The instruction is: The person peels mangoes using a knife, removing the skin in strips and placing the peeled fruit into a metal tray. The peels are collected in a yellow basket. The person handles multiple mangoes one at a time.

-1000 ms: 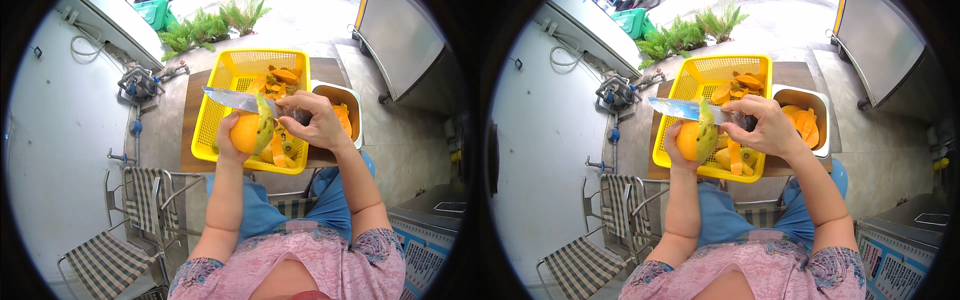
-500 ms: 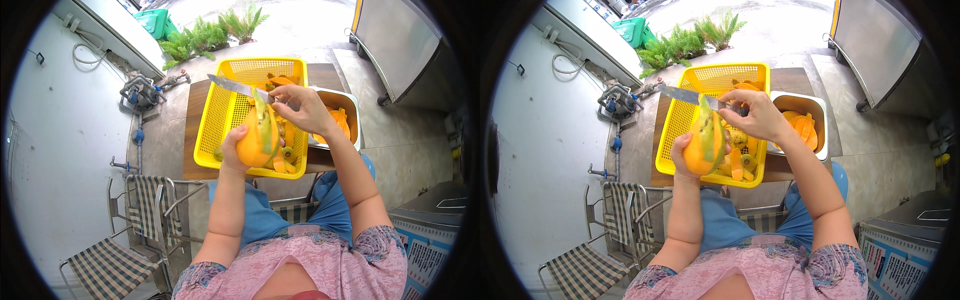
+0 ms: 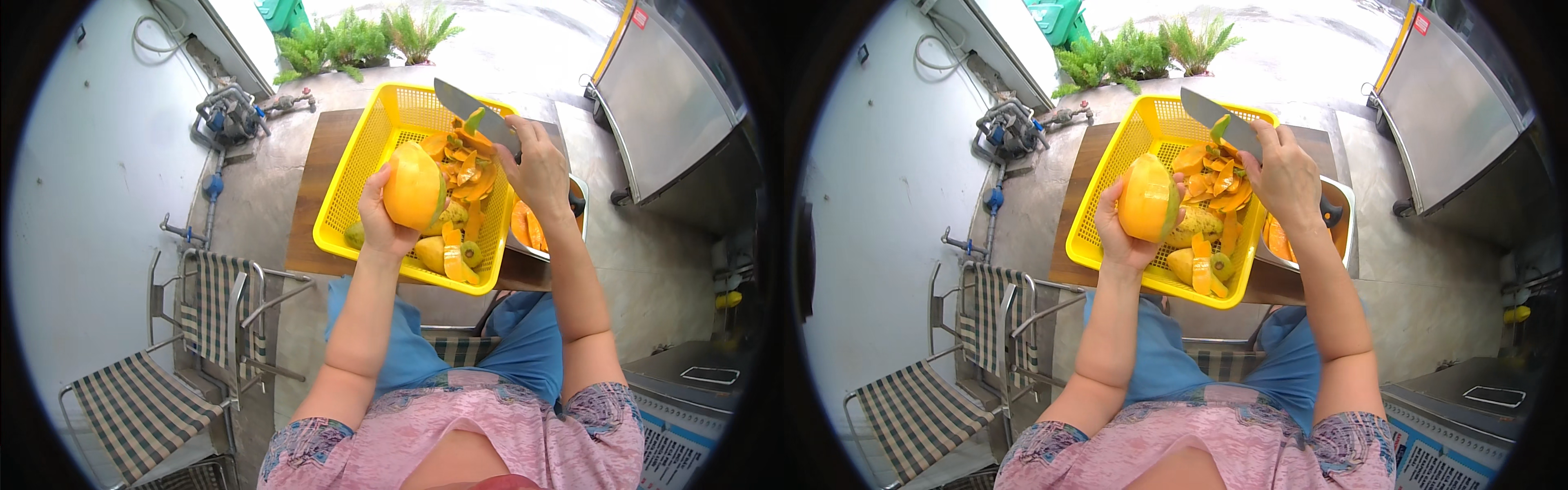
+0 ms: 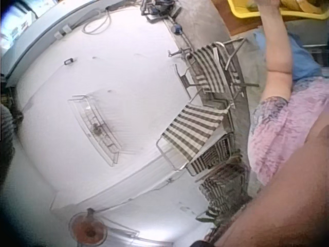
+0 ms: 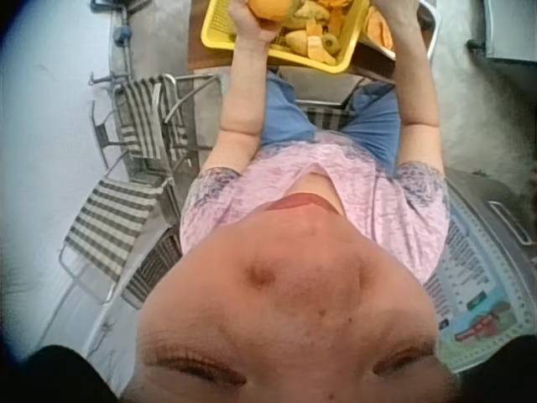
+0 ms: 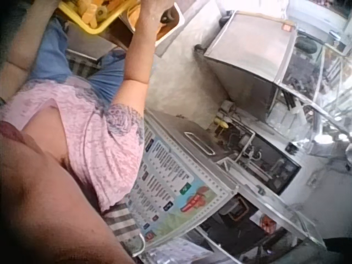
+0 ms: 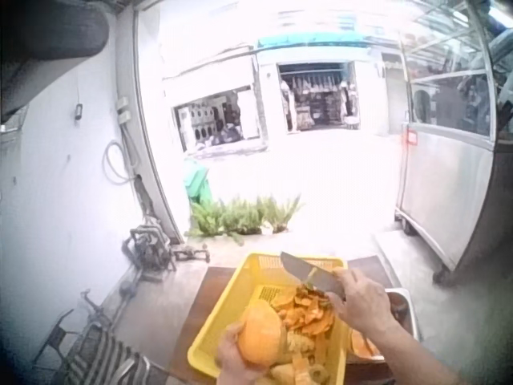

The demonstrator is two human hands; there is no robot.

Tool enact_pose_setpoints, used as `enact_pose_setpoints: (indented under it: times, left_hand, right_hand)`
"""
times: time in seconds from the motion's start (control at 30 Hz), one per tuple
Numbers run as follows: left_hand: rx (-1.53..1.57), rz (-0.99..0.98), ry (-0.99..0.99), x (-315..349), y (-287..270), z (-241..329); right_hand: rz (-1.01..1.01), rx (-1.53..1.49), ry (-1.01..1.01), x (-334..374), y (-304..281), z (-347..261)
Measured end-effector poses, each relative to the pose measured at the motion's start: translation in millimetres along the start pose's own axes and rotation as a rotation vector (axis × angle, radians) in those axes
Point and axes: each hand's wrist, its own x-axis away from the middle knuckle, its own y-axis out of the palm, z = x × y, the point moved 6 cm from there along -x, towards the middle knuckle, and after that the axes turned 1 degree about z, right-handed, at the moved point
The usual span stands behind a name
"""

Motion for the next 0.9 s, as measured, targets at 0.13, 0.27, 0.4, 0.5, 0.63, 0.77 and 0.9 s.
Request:
enact_pose_setpoints:
  times: [0.13,0.27,0.4,0.5,0.63,0.77,0.9]
  left_hand:
    - [0.076,0.119,-0.024,-2.6,-9.9,-4.7]
    - [0.115,0.099,-0.096,-3.4,-13.1,-9.2]
    - [0.289,0.091,-0.110,-5.1,-11.7,-11.2]
    - [0.335,0.115,-0.059,0.6,-10.3,-2.7]
    - [0.352,0.038,-0.073,3.7,-14.3,1.0]
    - [0.369,0.001,-0.062,6.0,-12.7,4.2]
    - [0.443,0.003,-0.097,7.1,-12.2,5.2]
  right_hand:
    - [0.033,-0.031,0.008,2.0,-1.5,-5.0]
    - [0.105,-0.134,-0.032,5.0,-3.3,-8.1]
    - [-0.015,-0.508,0.332,22.5,-1.3,-4.0]
    - [-0.042,-0.620,0.194,47.0,-3.9,-26.4]
    - [0.000,-0.614,-0.236,73.6,-24.6,-71.3]
    - [-0.017,-0.594,-0.346,91.5,-18.7,-80.1]
    - [-0.002,-0.536,-0.343,91.5,-16.1,-81.7]
